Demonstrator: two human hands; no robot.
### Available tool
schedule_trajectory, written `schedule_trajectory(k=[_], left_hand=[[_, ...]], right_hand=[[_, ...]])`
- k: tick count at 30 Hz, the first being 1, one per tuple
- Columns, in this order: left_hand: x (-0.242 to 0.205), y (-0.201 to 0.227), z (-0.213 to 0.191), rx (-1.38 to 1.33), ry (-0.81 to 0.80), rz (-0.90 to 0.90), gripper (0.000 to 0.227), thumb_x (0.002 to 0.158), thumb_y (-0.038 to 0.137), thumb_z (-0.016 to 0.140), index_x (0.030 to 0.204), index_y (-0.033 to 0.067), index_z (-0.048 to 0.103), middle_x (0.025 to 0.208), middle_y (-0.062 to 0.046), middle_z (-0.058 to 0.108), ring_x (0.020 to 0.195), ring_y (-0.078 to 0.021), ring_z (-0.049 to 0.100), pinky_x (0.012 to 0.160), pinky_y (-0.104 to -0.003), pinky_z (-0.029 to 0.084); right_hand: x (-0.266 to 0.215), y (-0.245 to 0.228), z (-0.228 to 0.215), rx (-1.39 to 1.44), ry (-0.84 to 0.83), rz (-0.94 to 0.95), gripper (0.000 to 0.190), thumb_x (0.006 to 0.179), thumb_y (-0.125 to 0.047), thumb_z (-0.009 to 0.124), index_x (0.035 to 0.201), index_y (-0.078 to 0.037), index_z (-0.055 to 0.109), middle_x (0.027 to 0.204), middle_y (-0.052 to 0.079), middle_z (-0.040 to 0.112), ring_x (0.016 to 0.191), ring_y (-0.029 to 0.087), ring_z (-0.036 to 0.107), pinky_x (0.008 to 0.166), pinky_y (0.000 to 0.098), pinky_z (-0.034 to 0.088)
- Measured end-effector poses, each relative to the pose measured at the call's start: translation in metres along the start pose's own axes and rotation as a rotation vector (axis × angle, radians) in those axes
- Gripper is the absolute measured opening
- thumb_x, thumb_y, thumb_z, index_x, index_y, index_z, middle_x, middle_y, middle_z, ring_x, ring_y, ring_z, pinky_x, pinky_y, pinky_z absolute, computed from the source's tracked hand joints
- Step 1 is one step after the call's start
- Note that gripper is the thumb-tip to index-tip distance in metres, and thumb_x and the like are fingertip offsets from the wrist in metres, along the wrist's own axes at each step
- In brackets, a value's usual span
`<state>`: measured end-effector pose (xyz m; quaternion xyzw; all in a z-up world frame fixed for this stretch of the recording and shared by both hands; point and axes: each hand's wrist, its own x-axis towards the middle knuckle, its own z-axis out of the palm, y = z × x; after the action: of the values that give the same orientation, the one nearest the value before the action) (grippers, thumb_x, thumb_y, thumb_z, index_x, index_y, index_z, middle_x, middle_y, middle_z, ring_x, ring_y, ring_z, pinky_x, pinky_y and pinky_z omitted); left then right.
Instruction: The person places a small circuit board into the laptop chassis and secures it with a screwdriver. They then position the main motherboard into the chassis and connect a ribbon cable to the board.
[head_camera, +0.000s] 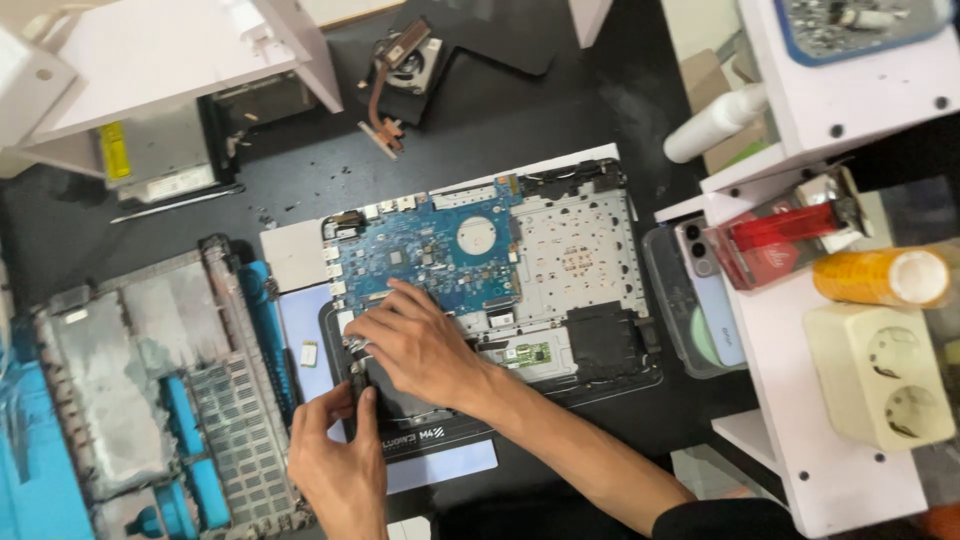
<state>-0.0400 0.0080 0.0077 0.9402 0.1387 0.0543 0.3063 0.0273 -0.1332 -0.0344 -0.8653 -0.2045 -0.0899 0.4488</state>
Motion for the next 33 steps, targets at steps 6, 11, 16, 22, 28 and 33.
schedule_trajectory(k=[6,11,16,22,28,33], left_hand=[[-0.002,-0.02,0.01,0.088,0.014,0.074,0.026,0.084,0.015,0.085,0.106,0.0017,0.077,0.094,-0.012,0.072,0.084,-0.0239,0.071,0.078,-0.037,0.056],[-0.004,-0.02,0.013,0.111,0.035,0.103,0.027,0.085,0.014,0.085,0.108,0.0023,0.078,0.093,-0.012,0.07,0.083,-0.0244,0.071,0.077,-0.038,0.055],[-0.008,-0.019,0.014,0.108,0.046,0.099,0.026,0.087,0.013,0.084,0.11,0.0021,0.078,0.093,-0.012,0.069,0.081,-0.0234,0.07,0.075,-0.037,0.055],[-0.011,-0.019,0.018,0.103,0.079,0.097,0.026,0.088,0.012,0.085,0.111,0.0013,0.077,0.095,-0.012,0.069,0.081,-0.0221,0.07,0.075,-0.036,0.055],[-0.013,-0.02,0.018,0.114,0.078,0.123,0.026,0.09,0.012,0.084,0.113,0.0012,0.077,0.096,-0.012,0.068,0.083,-0.0226,0.07,0.075,-0.036,0.056],[-0.011,-0.006,0.015,0.116,0.106,0.13,0.024,0.091,0.016,0.081,0.111,0.0018,0.077,0.096,-0.013,0.068,0.087,-0.0298,0.069,0.077,-0.041,0.054]], right_hand=[[-0.004,0.004,0.007,0.014,0.012,0.01,0.029,0.088,-0.003,0.072,0.116,-0.008,0.069,0.104,0.005,0.073,0.106,0.024,0.065,0.125,0.0498,0.038],[-0.004,0.003,0.004,0.016,0.02,0.004,0.029,0.089,-0.002,0.071,0.116,-0.008,0.069,0.103,0.005,0.072,0.106,0.024,0.065,0.126,0.0497,0.038],[-0.005,0.004,0.007,0.019,0.018,0.012,0.028,0.089,-0.002,0.071,0.117,-0.008,0.07,0.104,0.006,0.073,0.105,0.025,0.065,0.126,0.0501,0.038],[-0.006,0.003,0.004,-0.009,0.04,-0.015,0.031,0.087,0.0,0.069,0.117,-0.008,0.07,0.108,0.008,0.073,0.109,0.028,0.065,0.127,0.0511,0.037],[-0.006,0.002,-0.001,-0.011,0.023,-0.015,0.032,0.088,0.001,0.067,0.119,-0.007,0.069,0.107,0.008,0.074,0.109,0.028,0.066,0.126,0.0523,0.037],[-0.005,0.005,-0.005,0.005,-0.024,-0.01,0.034,0.088,0.002,0.067,0.121,-0.006,0.068,0.106,0.009,0.074,0.107,0.027,0.066,0.126,0.051,0.036]])
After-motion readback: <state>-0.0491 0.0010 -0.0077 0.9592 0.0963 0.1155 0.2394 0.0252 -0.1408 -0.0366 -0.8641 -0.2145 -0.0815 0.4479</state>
